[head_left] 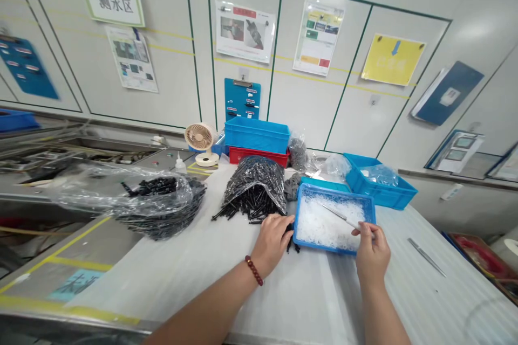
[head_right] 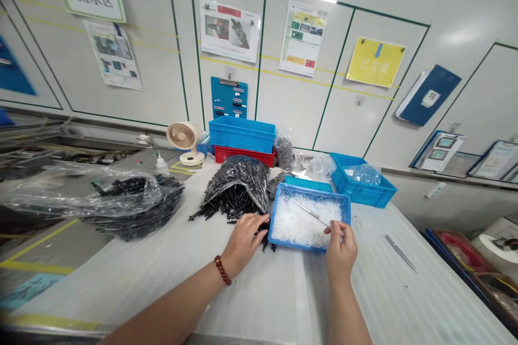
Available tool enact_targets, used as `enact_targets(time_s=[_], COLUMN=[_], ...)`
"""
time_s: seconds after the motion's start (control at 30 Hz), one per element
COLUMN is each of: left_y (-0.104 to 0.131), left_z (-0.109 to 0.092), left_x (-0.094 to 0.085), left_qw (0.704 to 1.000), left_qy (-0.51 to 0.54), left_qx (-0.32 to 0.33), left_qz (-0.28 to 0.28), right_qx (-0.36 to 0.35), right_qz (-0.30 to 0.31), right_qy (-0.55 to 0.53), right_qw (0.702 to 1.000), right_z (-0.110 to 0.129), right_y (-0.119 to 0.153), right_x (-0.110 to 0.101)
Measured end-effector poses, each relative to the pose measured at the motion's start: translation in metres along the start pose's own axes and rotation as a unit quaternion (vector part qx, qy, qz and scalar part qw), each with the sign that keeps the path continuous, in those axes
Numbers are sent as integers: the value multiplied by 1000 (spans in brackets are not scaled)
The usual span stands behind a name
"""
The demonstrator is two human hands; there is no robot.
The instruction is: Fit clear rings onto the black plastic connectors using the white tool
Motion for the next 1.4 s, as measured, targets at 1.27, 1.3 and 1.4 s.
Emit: enact_targets(time_s=[1.27,1.3,1.4], left_y=[20,19,16], left_z=[-27,-27,-26], left_x=[38,37,36], left_qw=[985,986,986], left_qy=[-89,-89,-90], left_qx=[131,128,114], left_qz=[66,65,77], right_qx=[-223,-227,-232], right_qz=[234,234,246], right_qy=[-68,-67,-63], right_qw=[944,943,939], right_z=[50,52,56], right_y=[65,65,64], right_x=[55,55,56])
Point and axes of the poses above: each hand's wrist, its own y-axis away from the middle knuckle, its own x-axis out of the palm, z = x × y, the point moved 9 cm from there along -y, towards the middle knuckle, and after that the axes turned 7 degrees about -z, right-handed, at the moved point
